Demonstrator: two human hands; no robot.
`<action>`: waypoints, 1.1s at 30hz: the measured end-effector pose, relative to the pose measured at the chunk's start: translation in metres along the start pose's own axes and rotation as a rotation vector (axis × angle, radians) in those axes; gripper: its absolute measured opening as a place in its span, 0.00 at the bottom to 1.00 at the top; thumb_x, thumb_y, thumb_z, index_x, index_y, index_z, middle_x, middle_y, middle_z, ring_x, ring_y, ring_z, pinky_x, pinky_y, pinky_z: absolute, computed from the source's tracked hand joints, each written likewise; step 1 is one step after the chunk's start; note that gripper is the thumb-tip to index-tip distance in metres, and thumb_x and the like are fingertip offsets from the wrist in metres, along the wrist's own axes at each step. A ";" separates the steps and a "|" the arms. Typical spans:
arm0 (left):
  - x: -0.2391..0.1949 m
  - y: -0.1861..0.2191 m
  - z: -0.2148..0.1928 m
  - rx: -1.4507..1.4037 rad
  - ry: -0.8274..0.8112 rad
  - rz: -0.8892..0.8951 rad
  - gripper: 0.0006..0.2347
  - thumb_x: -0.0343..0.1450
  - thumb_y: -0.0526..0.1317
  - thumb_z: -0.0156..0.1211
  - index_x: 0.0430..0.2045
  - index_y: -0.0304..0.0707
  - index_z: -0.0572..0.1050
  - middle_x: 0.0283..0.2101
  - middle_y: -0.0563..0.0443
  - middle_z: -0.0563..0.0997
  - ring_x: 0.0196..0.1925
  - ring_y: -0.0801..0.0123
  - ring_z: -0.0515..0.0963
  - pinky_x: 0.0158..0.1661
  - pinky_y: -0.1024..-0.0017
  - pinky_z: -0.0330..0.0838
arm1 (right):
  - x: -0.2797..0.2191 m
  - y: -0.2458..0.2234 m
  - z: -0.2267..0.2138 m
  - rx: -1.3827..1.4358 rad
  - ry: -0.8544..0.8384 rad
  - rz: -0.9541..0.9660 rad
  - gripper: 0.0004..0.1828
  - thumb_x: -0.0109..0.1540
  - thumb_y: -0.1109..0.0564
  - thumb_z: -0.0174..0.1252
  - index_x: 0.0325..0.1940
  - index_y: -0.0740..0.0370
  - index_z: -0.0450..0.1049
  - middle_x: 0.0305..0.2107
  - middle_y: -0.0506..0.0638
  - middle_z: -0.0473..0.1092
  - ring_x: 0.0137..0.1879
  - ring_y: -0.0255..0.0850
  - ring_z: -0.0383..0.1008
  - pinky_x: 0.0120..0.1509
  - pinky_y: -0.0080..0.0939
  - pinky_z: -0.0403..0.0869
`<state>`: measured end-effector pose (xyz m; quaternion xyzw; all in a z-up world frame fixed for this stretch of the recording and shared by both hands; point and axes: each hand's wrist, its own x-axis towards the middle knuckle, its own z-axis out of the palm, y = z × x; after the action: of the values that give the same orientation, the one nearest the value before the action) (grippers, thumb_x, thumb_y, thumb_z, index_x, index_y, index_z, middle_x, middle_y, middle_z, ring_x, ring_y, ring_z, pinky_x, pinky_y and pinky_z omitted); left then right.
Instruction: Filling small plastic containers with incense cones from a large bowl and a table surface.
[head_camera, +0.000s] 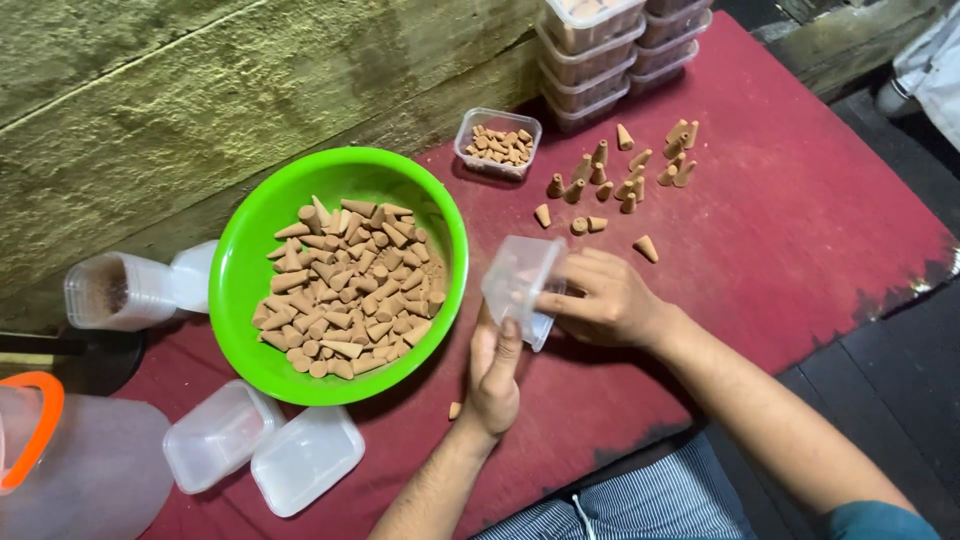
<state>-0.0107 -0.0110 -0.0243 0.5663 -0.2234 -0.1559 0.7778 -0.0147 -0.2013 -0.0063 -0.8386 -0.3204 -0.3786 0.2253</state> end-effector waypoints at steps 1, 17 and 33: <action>-0.001 -0.006 -0.002 0.010 -0.009 -0.009 0.29 0.77 0.50 0.44 0.71 0.32 0.54 0.67 0.38 0.67 0.63 0.58 0.69 0.60 0.59 0.72 | 0.004 0.000 0.003 0.022 0.044 0.010 0.07 0.63 0.54 0.59 0.39 0.52 0.83 0.30 0.53 0.72 0.32 0.50 0.74 0.33 0.48 0.73; 0.001 0.022 0.019 0.603 0.137 0.044 0.22 0.73 0.44 0.58 0.60 0.34 0.67 0.52 0.47 0.76 0.46 0.70 0.77 0.42 0.75 0.78 | -0.026 0.027 0.003 0.042 0.042 0.143 0.14 0.66 0.62 0.59 0.57 0.62 0.76 0.35 0.57 0.71 0.37 0.50 0.72 0.49 0.48 0.73; -0.038 0.041 0.037 0.719 0.021 0.121 0.17 0.74 0.38 0.56 0.57 0.32 0.69 0.54 0.42 0.72 0.52 0.64 0.77 0.51 0.72 0.77 | -0.022 0.025 -0.008 0.092 0.093 0.139 0.16 0.66 0.58 0.62 0.27 0.62 0.65 0.19 0.50 0.61 0.23 0.44 0.60 0.30 0.42 0.61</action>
<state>-0.0633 -0.0095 0.0175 0.7911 -0.2889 -0.0151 0.5390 -0.0119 -0.2316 -0.0216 -0.8291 -0.2678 -0.3853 0.3040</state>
